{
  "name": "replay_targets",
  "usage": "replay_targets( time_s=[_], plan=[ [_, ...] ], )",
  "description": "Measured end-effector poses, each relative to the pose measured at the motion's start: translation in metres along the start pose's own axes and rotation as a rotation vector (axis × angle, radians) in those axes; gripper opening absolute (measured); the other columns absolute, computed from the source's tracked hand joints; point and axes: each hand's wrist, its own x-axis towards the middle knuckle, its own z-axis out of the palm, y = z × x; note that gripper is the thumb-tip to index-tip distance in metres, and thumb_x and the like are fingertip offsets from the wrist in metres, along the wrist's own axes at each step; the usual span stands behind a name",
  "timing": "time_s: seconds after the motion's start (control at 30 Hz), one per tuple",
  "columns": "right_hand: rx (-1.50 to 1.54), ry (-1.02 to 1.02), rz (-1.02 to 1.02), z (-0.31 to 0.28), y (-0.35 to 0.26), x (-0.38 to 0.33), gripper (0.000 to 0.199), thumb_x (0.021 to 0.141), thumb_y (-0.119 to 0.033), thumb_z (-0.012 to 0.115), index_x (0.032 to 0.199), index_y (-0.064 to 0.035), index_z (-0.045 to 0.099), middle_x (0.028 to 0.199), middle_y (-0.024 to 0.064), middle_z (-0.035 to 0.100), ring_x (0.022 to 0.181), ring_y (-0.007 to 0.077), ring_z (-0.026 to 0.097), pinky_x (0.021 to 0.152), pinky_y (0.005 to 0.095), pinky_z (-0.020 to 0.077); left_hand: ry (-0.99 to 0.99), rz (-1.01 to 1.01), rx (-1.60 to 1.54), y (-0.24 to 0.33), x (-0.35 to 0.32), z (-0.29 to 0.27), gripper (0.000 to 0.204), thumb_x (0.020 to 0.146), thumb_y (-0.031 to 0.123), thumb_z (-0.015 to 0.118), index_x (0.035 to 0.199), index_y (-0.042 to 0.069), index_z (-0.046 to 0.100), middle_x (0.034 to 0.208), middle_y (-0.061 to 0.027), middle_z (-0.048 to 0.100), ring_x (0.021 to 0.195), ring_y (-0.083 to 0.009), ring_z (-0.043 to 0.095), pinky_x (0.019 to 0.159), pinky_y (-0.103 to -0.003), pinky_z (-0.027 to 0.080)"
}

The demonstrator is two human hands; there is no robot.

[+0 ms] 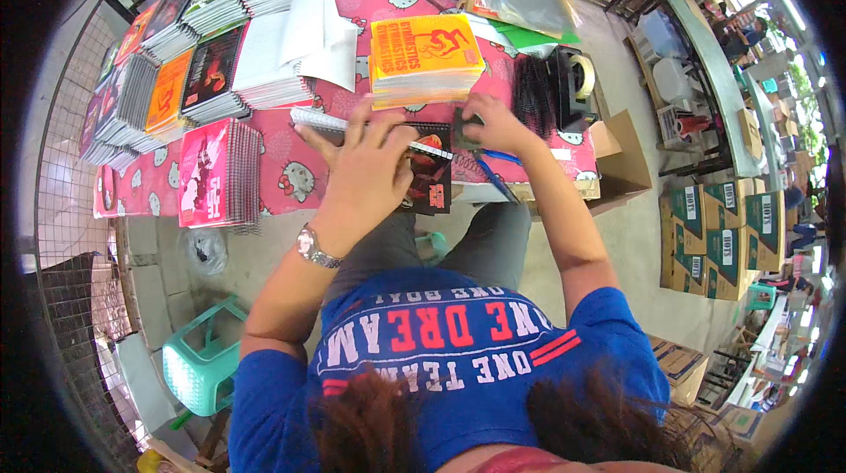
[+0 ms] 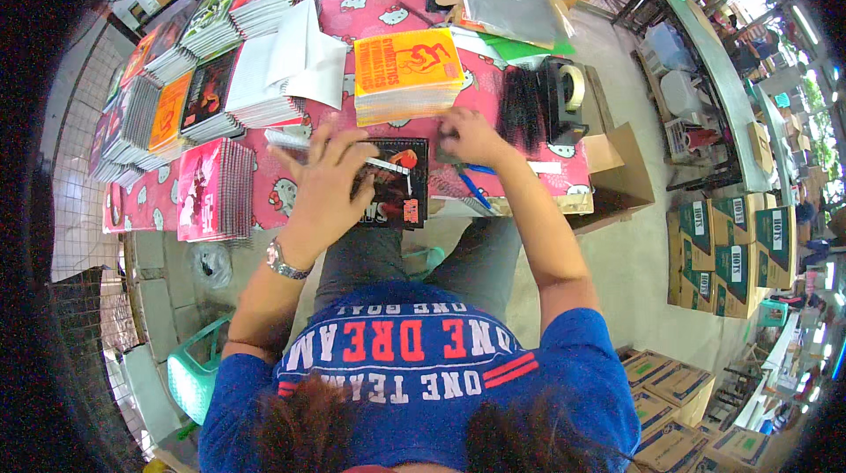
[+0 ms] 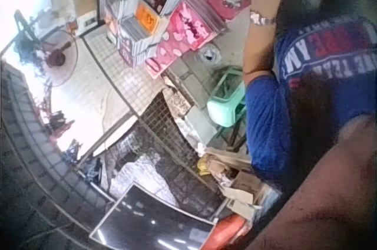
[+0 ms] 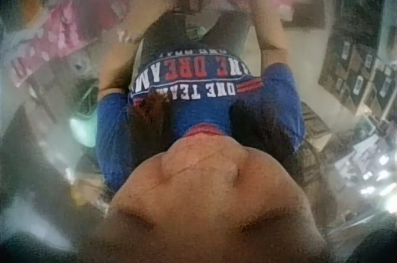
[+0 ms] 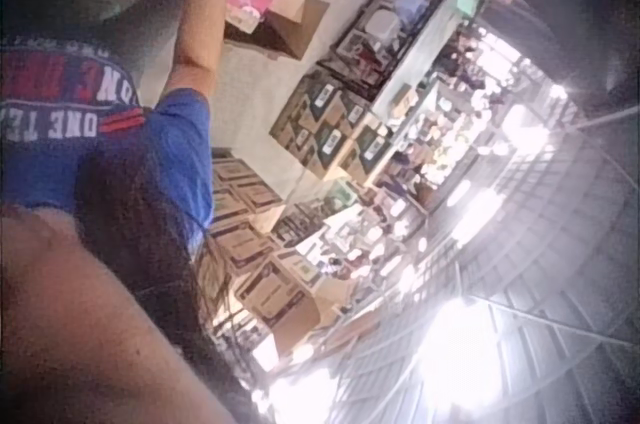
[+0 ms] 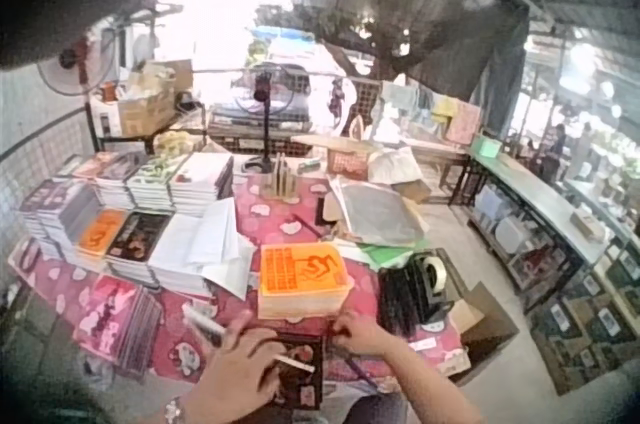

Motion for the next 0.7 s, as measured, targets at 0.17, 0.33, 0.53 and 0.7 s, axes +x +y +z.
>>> replay_targets(
  time_s=[0.17,0.33,0.53,0.7],
  plan=[
    [-0.240,-0.194,-0.090,0.007,0.020,0.005,0.046,0.065,-0.022,0.080,0.103,-0.0037,0.062,0.140,0.0237,0.045,0.123,0.0407,0.049,0.098,0.0435,0.0460,0.003,0.030,-0.092,-0.015,-0.011,0.002,0.026,0.077,0.030,0.074,0.096,0.016,0.062,0.109,-0.0010,0.051,0.130,-0.0307,0.037,0.098,-0.083,0.004],
    [-0.348,-0.162,-0.176,-0.002,0.017,0.002,0.044,0.065,-0.024,0.080,0.099,-0.0018,0.065,0.128,0.0227,0.055,0.112,0.0379,0.058,0.094,0.0440,0.0478,0.001,0.195,-0.232,-0.015,0.000,0.004,0.033,0.072,0.035,0.079,0.095,0.017,0.063,0.107,-0.0007,0.051,0.126,-0.0299,0.040,0.103,-0.077,0.004],
    [0.810,-0.151,-0.120,-0.056,-0.103,-0.054,0.060,0.072,-0.045,0.073,0.110,0.0009,0.065,0.115,0.0157,0.061,0.104,0.0258,0.061,0.090,0.0406,0.0484,-0.035,0.129,-0.264,-0.010,0.000,0.010,0.040,0.066,0.041,0.081,0.091,0.016,0.063,0.105,-0.0028,0.053,0.123,-0.0274,0.043,0.098,-0.083,0.010],
    [0.760,-0.228,-0.127,-0.060,-0.132,-0.064,0.076,0.073,-0.063,0.059,0.106,0.0055,0.064,0.108,0.0158,0.061,0.107,0.0260,0.057,0.090,0.0354,0.0439,-0.013,0.161,-0.278,-0.012,0.004,0.012,0.043,0.062,0.045,0.082,0.087,0.015,0.062,0.100,-0.0028,0.054,0.120,-0.0268,0.046,0.098,-0.082,0.012]
  ],
)
